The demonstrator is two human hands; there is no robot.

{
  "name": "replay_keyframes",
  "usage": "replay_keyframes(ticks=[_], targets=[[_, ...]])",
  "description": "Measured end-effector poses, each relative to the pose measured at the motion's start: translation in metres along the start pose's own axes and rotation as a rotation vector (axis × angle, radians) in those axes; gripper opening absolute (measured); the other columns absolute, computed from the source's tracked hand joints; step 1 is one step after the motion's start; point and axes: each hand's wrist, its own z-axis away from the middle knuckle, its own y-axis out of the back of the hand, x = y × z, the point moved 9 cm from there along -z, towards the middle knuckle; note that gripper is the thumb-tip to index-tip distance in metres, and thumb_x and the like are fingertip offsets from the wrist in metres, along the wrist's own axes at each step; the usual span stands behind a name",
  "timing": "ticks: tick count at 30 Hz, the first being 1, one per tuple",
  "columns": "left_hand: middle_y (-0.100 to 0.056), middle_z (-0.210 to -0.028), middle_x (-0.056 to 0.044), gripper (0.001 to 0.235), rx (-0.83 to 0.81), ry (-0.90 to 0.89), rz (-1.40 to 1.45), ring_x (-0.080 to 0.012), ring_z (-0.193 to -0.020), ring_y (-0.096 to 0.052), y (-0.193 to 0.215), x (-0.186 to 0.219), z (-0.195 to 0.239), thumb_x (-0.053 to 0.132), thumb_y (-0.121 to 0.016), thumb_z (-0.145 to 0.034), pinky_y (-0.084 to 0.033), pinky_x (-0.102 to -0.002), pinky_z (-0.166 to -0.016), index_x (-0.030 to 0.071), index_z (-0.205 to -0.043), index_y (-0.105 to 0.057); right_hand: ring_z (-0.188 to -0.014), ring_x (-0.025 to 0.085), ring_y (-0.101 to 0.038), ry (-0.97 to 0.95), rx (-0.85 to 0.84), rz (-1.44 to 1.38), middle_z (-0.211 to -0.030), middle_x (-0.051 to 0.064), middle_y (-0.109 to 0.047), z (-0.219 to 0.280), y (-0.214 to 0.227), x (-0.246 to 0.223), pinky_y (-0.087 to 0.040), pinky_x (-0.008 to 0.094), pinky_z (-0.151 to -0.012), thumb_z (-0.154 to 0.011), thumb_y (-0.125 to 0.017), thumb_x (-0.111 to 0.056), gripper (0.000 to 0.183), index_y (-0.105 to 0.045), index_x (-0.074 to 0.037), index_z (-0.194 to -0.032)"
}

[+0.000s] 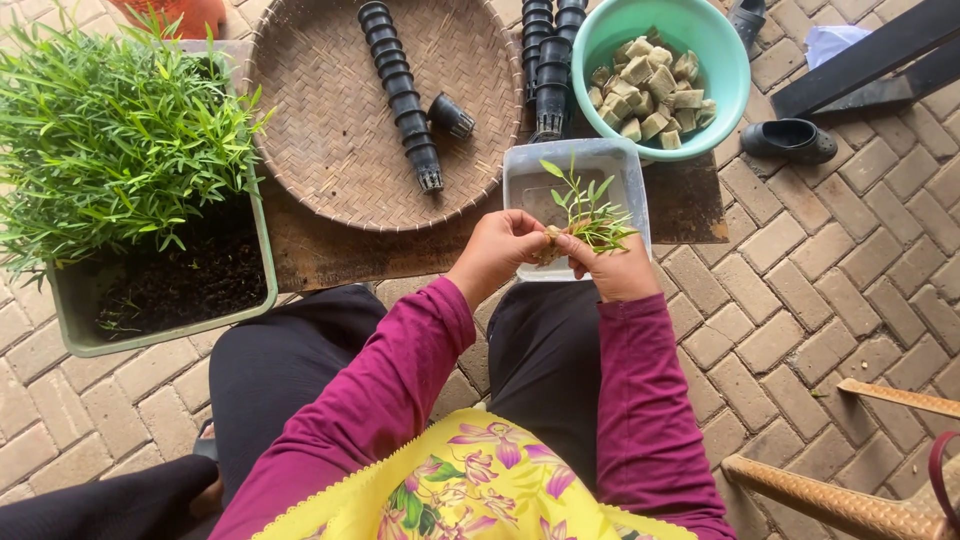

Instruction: The person removes small green seedlings from a rectangular tray, cleans the roots, and places them into a clear plastic container filled with water. They also handle small wrapped blocks from a green bowl and black plastic planters on a woven tray.

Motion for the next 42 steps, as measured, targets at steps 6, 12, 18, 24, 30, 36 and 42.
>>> replay_keyframes(ticks=[6, 12, 18, 24, 30, 36, 42], targets=[[-0.072, -0.089, -0.005, 0.015, -0.010, -0.112, -0.032, -0.0099, -0.076, -0.066, -0.004, 0.000, -0.001, 0.008, -0.074, -0.091, -0.055, -0.025, -0.069, -0.002, -0.099, -0.066, -0.061, 0.011, -0.066, -0.010, 0.027, -0.021, -0.077, 0.002, -0.070, -0.003, -0.006, -0.006, -0.055, 0.026, -0.051, -0.088, -0.079, -0.011, 0.014, -0.072, -0.001, -0.096], [-0.071, -0.096, -0.006, 0.025, -0.049, -0.224, -0.092, -0.0095, -0.086, -0.068, -0.015, 0.014, 0.010, -0.001, -0.075, -0.088, -0.056, -0.024, -0.078, 0.000, -0.107, -0.059, -0.056, 0.011, -0.060, -0.038, 0.064, -0.039, -0.075, 0.007, -0.070, -0.004, -0.004, 0.002, -0.048, 0.025, -0.047, -0.091, -0.080, -0.012, 0.017, -0.073, 0.003, -0.096], [-0.073, -0.095, -0.011, 0.021, -0.016, -0.181, 0.024, -0.0149, -0.086, -0.072, -0.007, 0.006, 0.005, -0.003, -0.069, -0.092, -0.059, -0.028, -0.079, -0.001, -0.108, -0.057, -0.058, 0.009, -0.059, -0.006, -0.063, -0.141, -0.082, 0.006, -0.072, -0.008, 0.001, 0.008, -0.047, 0.023, -0.051, -0.090, -0.078, -0.007, 0.016, -0.071, 0.002, -0.100], [-0.072, -0.094, -0.010, 0.018, 0.016, -0.125, 0.021, -0.0139, -0.083, -0.070, -0.005, 0.006, 0.008, -0.003, -0.068, -0.091, -0.058, -0.028, -0.075, -0.001, -0.107, -0.059, -0.058, 0.009, -0.060, -0.041, -0.133, -0.069, -0.086, 0.007, -0.074, -0.007, -0.002, 0.013, -0.049, 0.023, -0.052, -0.091, -0.072, -0.007, 0.015, -0.072, -0.001, -0.105], [-0.070, -0.094, -0.007, 0.019, 0.029, -0.226, 0.020, -0.0112, -0.084, -0.068, -0.005, 0.008, 0.008, -0.005, -0.070, -0.088, -0.058, -0.026, -0.078, -0.001, -0.103, -0.059, -0.063, 0.009, -0.061, 0.049, -0.045, 0.010, -0.091, 0.005, -0.074, -0.009, -0.011, 0.003, -0.050, 0.024, -0.052, -0.088, -0.078, -0.004, 0.018, -0.073, 0.001, -0.104], [-0.070, -0.092, -0.004, 0.018, 0.151, -0.320, -0.113, -0.0070, -0.084, -0.063, -0.006, 0.022, 0.016, -0.004, -0.074, -0.087, -0.054, -0.023, -0.078, 0.001, -0.099, -0.062, -0.067, 0.010, -0.067, 0.007, 0.043, -0.166, -0.089, 0.005, -0.073, -0.005, -0.016, -0.011, -0.059, 0.026, -0.055, -0.083, -0.080, -0.001, 0.024, -0.070, -0.002, -0.105], [-0.071, -0.092, -0.004, 0.015, 0.015, -0.282, -0.024, -0.0075, -0.084, -0.065, -0.020, 0.020, 0.012, -0.003, -0.073, -0.090, -0.054, -0.023, -0.078, 0.001, -0.101, -0.063, -0.069, 0.012, -0.067, 0.071, 0.057, -0.176, -0.089, 0.007, -0.072, -0.004, 0.002, -0.009, -0.059, 0.027, -0.057, -0.090, -0.076, -0.001, 0.017, -0.073, 0.003, -0.106]])
